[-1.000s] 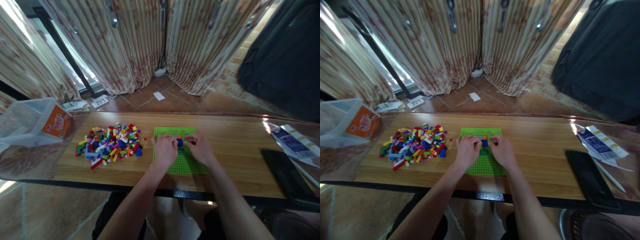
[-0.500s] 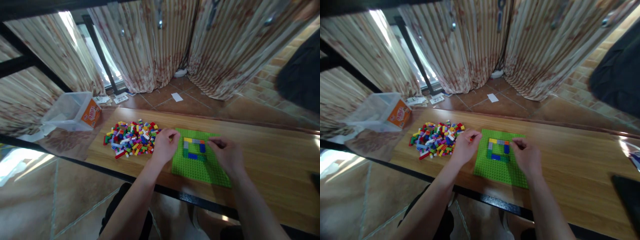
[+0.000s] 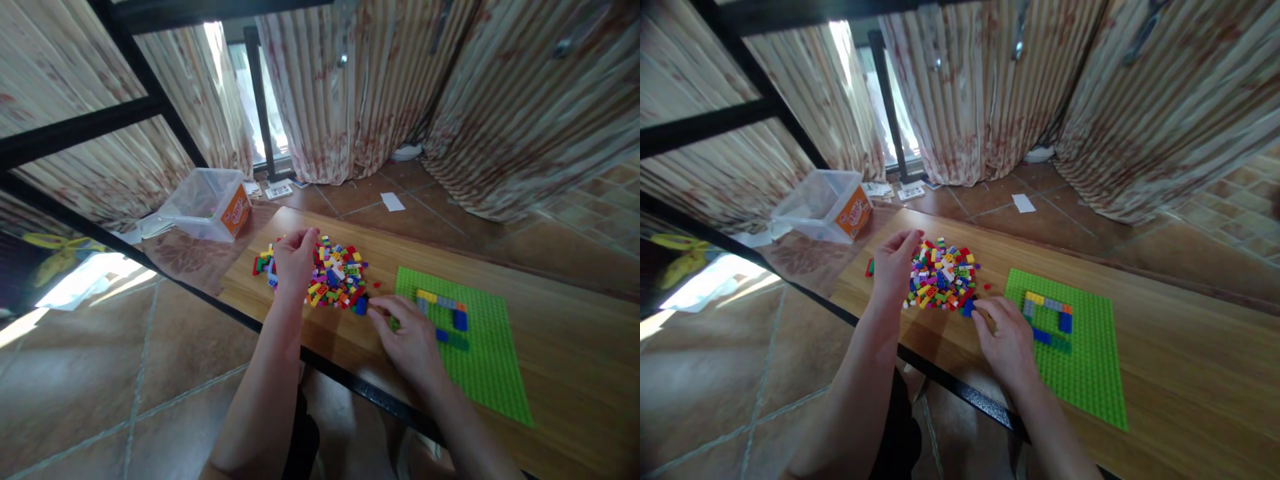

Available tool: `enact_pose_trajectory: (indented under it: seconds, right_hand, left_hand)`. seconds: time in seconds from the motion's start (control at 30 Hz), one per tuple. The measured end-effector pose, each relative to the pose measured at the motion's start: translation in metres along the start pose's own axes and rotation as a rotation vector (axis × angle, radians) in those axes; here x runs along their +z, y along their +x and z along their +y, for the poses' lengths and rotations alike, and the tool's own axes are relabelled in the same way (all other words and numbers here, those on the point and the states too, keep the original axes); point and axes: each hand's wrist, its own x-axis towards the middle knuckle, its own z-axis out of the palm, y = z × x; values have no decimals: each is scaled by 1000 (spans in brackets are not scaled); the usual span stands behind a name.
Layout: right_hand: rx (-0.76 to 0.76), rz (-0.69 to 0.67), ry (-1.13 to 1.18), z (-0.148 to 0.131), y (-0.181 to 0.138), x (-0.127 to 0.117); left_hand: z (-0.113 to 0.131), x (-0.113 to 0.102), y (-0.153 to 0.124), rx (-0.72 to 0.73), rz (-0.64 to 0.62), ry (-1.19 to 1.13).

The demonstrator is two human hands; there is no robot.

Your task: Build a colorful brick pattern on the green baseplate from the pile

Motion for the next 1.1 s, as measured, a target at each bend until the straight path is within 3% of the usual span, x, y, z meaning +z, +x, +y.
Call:
enact_pose_trajectory:
  seconds: [0.17, 0.37, 0.87, 1.1]
  right_hand:
    - [-112, -6, -138, -12, 5, 27]
    - [-61, -38, -283, -15, 12, 43]
    - [-83, -30, -235, -18, 11, 44]
    - [-65, -62, -265, -21, 10, 45]
  left_hand:
    - [-2, -2, 0, -17, -43, -15]
    - [-5, -6, 0, -46, -103, -6]
    - [-5, -9, -1, -75, -138, 6]
    - [-1, -9, -4, -7, -155, 30]
